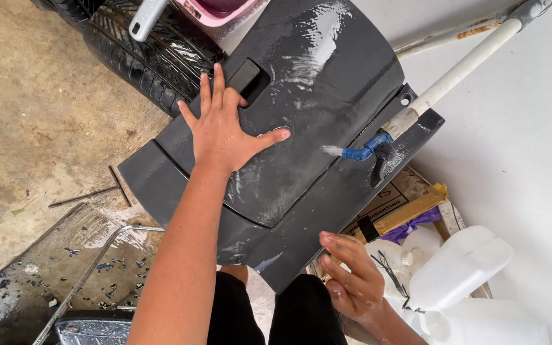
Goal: The person holds a large black plastic cover under a running tap and scrubs its surfaces with both hands. They rotate the cover to rinse multiple sides and edges, then set it down on the floor while water continues to run over it.
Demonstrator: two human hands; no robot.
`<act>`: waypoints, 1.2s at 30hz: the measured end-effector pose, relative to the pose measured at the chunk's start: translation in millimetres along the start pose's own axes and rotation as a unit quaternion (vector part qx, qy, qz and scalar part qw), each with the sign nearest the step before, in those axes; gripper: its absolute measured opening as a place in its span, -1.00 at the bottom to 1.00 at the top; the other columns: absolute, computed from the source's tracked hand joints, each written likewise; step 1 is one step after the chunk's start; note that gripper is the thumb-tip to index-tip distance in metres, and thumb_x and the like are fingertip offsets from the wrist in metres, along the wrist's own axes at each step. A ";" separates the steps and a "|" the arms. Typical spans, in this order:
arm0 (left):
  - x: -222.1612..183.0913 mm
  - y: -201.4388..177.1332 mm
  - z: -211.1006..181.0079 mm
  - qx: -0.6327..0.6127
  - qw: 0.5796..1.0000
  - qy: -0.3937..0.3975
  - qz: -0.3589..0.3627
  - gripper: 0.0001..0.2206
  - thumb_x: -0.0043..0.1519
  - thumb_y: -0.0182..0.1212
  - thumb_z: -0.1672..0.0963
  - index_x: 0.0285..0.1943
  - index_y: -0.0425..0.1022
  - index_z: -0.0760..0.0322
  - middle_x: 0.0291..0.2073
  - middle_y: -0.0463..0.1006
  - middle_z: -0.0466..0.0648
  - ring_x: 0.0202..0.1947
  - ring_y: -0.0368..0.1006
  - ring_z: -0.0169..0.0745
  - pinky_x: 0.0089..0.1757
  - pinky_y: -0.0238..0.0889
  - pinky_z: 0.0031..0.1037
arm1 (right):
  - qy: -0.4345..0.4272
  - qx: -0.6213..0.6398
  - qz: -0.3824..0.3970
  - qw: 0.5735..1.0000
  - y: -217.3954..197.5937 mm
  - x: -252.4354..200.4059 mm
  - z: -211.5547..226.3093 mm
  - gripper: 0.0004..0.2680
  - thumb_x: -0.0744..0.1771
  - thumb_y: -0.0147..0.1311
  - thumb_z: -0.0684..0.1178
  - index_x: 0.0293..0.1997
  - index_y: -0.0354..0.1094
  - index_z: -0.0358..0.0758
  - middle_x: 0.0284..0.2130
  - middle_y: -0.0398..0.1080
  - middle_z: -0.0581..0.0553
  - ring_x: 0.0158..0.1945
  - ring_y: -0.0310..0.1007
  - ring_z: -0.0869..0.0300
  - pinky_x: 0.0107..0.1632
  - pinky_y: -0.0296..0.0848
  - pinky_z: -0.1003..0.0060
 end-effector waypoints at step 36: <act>0.6 2.8 4.6 -0.016 1.000 0.018 -0.008 -0.24 -0.06 0.19 -0.43 -0.05 0.34 0.08 0.61 -0.36 -0.01 0.59 -0.50 0.09 0.27 -0.61 0.51 | 0.219 0.454 -0.302 0.809 3.9 49.2 37.5 -0.80 0.31 0.00 -0.08 -0.58 0.15 -0.11 -0.67 0.20 -0.01 -0.66 0.11 0.21 -0.45 0.15 0.18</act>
Point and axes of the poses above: each hand's wrist, its own x-axis towards the middle knuckle, its own y-axis out of the palm, z = x × y, the point moved 4 cm from there along x, towards the middle knuckle
